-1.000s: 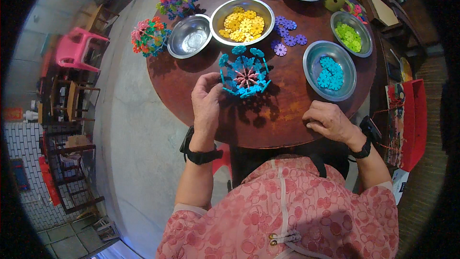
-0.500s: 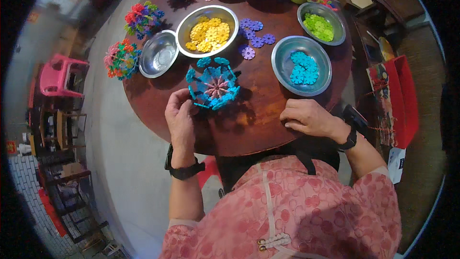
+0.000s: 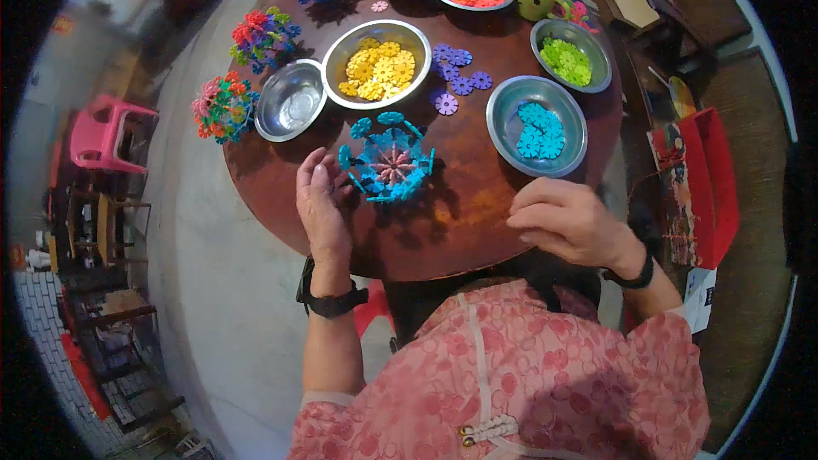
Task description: Assemble a colorful toy using interlocking plastic snowflake-shaped pieces.
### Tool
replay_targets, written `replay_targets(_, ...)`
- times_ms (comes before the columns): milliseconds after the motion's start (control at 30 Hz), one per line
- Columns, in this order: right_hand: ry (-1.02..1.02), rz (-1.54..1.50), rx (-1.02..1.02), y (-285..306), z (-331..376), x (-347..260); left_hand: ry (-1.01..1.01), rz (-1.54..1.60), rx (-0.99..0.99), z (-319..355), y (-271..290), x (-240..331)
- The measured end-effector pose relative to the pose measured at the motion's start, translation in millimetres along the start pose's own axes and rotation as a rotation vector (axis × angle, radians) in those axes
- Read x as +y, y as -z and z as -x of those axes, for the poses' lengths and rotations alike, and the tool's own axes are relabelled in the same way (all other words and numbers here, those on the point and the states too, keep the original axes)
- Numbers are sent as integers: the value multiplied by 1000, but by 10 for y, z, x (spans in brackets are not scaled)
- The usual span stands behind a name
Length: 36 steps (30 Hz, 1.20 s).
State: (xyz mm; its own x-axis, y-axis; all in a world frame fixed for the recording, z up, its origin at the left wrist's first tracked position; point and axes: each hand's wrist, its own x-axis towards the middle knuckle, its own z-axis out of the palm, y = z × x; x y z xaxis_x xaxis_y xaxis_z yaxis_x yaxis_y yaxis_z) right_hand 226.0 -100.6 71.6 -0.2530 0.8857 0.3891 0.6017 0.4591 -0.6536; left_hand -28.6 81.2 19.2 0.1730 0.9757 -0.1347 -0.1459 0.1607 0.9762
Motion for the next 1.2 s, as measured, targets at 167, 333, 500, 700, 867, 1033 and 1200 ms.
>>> replay_targets(167,-15,250,69,409,-140,-166,-135,-104,-85,16,31,-21)
replay_targets(333,-137,438,79,686,-552,159,-261,-190,-128,-69,107,-255)
replay_targets(500,-142,363,60,822,-1125,314,-267,-368,-70,-69,145,-225)
replay_targets(700,-194,364,27,842,-1201,416,-169,-282,-91,-21,90,-93)
replay_targets(867,-280,380,-107,1215,-1120,339,-192,-355,-60,29,100,-23)
replay_targets(1033,-598,330,-183,1821,-1381,62,-207,-473,-104,65,117,-7)
replay_targets(1200,-429,526,-243,2490,-2252,219,-257,-556,-158,48,31,27)
